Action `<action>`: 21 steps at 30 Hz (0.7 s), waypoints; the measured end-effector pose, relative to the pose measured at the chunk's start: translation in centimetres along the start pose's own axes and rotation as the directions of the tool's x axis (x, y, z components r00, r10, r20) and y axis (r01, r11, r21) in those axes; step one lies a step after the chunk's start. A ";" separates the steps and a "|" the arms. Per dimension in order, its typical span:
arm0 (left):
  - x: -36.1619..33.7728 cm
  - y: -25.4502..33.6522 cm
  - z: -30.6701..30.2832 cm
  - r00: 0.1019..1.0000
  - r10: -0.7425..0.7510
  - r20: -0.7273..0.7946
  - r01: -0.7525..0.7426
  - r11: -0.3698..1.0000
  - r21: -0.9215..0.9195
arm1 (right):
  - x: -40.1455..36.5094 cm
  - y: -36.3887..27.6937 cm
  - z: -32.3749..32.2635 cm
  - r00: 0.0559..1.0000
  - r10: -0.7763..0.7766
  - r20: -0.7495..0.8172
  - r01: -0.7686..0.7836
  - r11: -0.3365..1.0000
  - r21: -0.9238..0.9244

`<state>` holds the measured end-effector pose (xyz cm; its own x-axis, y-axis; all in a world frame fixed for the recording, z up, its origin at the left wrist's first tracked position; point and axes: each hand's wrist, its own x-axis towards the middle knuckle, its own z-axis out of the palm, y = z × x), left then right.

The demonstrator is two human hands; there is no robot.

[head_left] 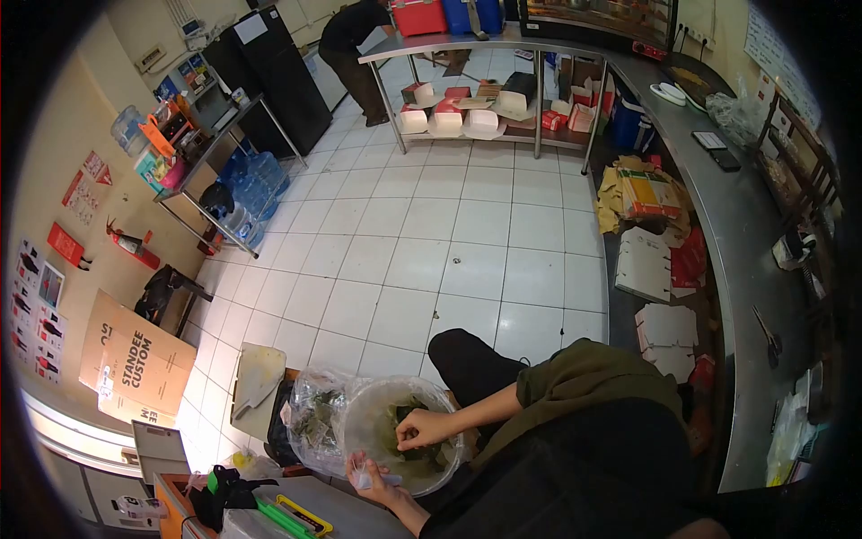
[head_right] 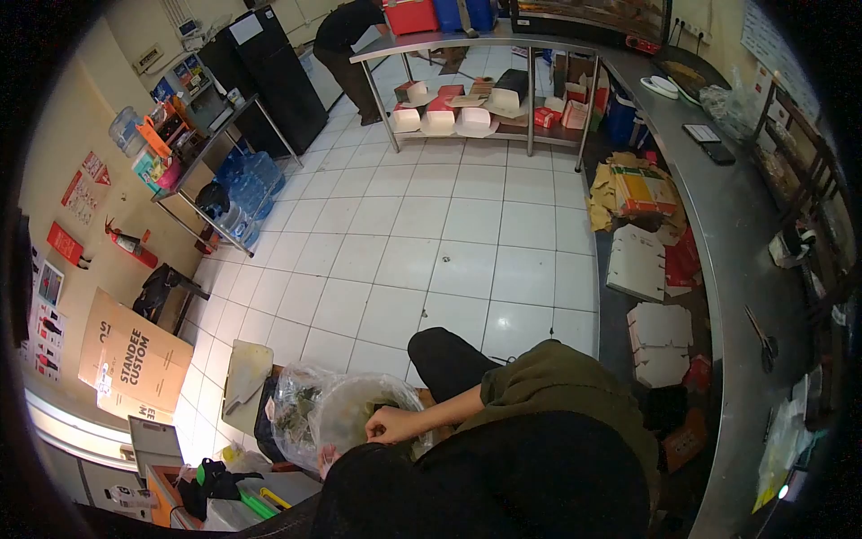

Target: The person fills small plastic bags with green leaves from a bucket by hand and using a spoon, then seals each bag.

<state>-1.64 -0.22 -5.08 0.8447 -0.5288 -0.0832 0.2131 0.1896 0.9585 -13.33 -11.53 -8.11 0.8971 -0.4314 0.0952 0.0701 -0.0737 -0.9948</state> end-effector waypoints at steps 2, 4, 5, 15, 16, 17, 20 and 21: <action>-0.1 0.3 0.0 1.000 -0.001 -0.031 0.001 1.000 0.006 | 0.0 -0.1 -0.1 0.999 0.034 0.002 -0.034 0.999 0.005; -0.2 0.4 -0.8 0.997 0.033 0.074 -0.031 0.999 -0.034 | -0.1 -0.5 -0.1 0.997 0.072 0.010 -0.072 0.997 0.014; -0.1 0.1 -1.3 0.997 0.031 0.068 -0.028 0.999 -0.033 | -0.1 -0.6 -0.1 0.997 0.078 -0.003 -0.078 0.997 0.026; 0.3 -1.7 -2.5 0.982 0.175 0.071 -0.179 0.983 0.044 | 0.1 -0.4 -0.7 0.987 0.152 0.048 -0.153 0.988 0.011; 0.2 -1.9 -2.2 0.971 0.232 0.061 -0.233 0.972 0.026 | 0.2 0.1 -0.9 0.983 0.167 0.079 -0.167 0.986 -0.004; 0.6 -2.8 -2.6 0.976 0.215 0.048 -0.216 0.976 0.020 | 0.3 -0.9 -1.4 0.988 0.110 0.104 -0.111 0.994 0.001; 0.4 -2.1 -1.8 0.970 0.242 -0.006 -0.242 0.970 0.002 | 2.7 -0.5 -4.3 0.948 0.061 0.313 0.092 0.887 -0.453; 0.0 -1.0 -1.3 0.984 0.177 0.036 -0.174 0.982 -0.067 | 3.4 -2.2 -5.3 0.922 0.120 0.369 0.140 0.783 -0.606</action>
<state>-1.25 0.70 -6.40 0.8507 -0.5165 0.0977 0.0949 0.3338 0.9379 -12.74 -17.65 -5.38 0.9962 -0.0752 -0.0445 -0.0833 -0.6628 -0.7442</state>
